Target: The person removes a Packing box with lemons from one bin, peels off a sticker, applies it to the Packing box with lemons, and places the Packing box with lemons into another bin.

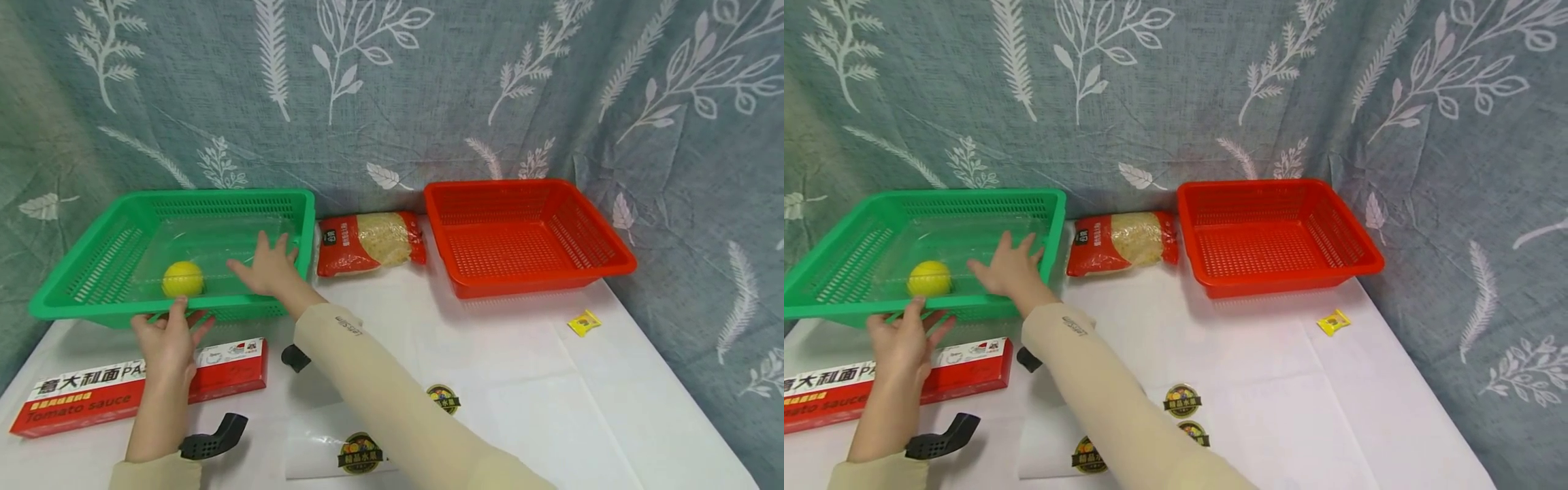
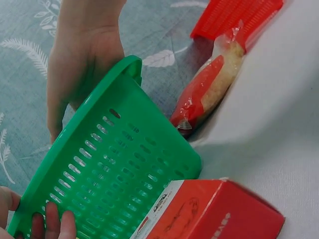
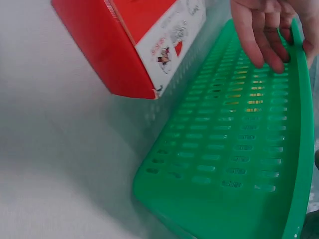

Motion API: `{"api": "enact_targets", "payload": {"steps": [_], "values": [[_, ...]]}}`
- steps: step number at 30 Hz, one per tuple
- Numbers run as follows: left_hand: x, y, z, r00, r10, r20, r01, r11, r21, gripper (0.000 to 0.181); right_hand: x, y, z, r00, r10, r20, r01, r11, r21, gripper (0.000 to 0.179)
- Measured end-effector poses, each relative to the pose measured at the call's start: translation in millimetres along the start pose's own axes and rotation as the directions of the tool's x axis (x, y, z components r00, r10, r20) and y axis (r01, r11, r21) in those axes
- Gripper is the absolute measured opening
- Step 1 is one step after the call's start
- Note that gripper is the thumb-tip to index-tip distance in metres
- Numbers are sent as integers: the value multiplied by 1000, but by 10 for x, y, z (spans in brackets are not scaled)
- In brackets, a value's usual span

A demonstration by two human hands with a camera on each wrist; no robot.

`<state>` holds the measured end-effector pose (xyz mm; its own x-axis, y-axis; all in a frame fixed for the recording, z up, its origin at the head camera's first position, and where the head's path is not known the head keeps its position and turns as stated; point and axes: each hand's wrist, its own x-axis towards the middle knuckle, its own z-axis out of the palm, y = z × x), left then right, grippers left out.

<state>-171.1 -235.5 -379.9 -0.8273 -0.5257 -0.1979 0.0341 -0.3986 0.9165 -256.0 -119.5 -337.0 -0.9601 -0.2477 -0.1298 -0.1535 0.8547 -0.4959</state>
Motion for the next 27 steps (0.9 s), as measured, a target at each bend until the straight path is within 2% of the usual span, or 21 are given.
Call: {"api": "enact_targets", "payload": {"steps": [10,16,20,24,27], "values": [[14,4,-17,999,-28,-17,28,999,-22,57,67,-33,49,994,109,15,-110,990,85,74],[24,0,-27,999,-31,-25,30,999,-37,55,52,-30,30,992,121,29,-123,982,142,72],[15,3,-25,999,-31,-22,30,999,-45,54,47,-21,12,993,119,11,-118,974,192,73],[4,12,-18,1000,-22,-17,21,999,-35,55,59,0,-13,995,101,1,-97,955,281,79],[3,9,-14,1000,-14,-20,14,1000,-22,54,63,17,-26,995,94,30,-98,923,371,81]]}}
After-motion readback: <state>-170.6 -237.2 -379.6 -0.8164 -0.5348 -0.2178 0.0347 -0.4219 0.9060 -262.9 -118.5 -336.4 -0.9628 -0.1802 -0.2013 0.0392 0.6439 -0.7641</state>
